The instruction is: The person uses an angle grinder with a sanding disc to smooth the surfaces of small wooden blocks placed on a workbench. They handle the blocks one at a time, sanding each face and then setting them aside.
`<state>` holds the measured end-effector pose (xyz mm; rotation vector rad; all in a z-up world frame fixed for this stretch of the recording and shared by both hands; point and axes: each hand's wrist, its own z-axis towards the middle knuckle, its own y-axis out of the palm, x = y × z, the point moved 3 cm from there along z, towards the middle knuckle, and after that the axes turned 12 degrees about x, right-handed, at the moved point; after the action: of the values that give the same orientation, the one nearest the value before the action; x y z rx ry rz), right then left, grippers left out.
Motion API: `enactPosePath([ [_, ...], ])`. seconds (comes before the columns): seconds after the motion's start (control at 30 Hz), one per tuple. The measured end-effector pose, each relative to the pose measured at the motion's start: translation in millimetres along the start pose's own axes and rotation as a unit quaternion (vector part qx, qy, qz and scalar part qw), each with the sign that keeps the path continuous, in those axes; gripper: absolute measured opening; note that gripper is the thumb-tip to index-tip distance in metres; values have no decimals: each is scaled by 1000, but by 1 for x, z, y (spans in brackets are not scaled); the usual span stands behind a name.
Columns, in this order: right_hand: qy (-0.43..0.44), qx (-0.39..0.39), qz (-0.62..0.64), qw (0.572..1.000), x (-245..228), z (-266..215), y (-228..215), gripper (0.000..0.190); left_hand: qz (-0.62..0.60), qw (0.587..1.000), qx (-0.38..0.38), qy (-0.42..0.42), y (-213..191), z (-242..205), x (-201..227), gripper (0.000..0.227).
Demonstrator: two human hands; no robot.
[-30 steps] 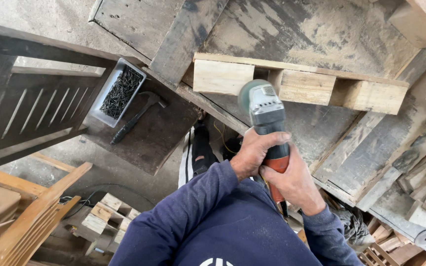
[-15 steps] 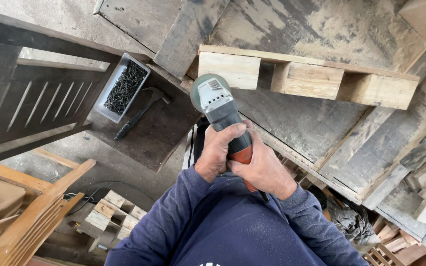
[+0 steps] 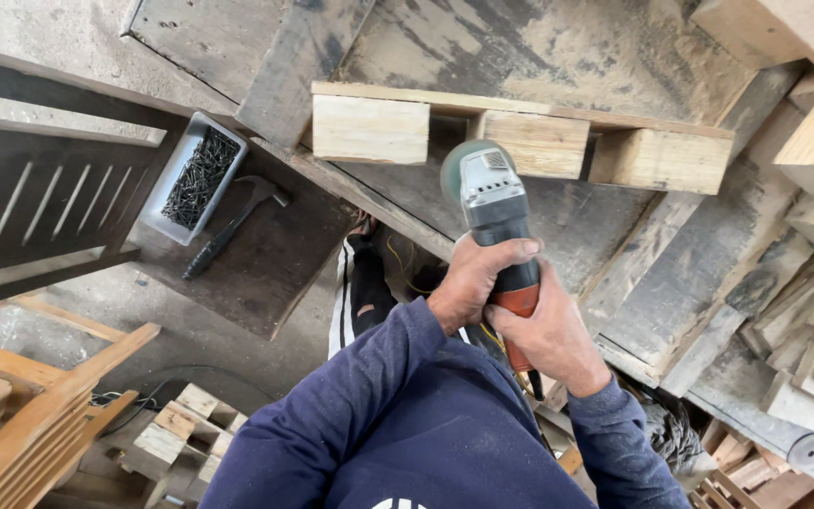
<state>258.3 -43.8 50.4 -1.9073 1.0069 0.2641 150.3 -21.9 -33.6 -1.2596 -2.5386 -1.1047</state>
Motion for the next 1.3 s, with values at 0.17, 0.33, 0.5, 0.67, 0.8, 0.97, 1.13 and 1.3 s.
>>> enactPosePath([
  [0.17,-5,-26,15,1000,42,6,-34,63,8,1000,11,-16,32,7,-39,30],
  [0.33,-13,-39,13,999,67,13,-52,63,2,1000,22,-2,49,8,-62,31],
  [0.5,-15,-29,22,999,78,13,-63,61,14,999,26,-19,62,15,-73,33],
  [0.67,4,-10,52,999,69,16,-65,59,29,999,-3,-20,70,22,-66,33],
  [0.8,63,-22,29,997,52,15,-50,62,25,999,-13,-21,55,13,-45,33],
  [0.97,15,-37,45,998,24,26,-31,71,17,998,33,-41,29,15,-15,36],
  [1.13,86,-47,34,995,14,20,-37,70,31,996,26,-73,37,12,-13,38],
  [1.3,111,-59,29,992,3,43,-38,70,50,996,11,-72,41,30,1,36],
])
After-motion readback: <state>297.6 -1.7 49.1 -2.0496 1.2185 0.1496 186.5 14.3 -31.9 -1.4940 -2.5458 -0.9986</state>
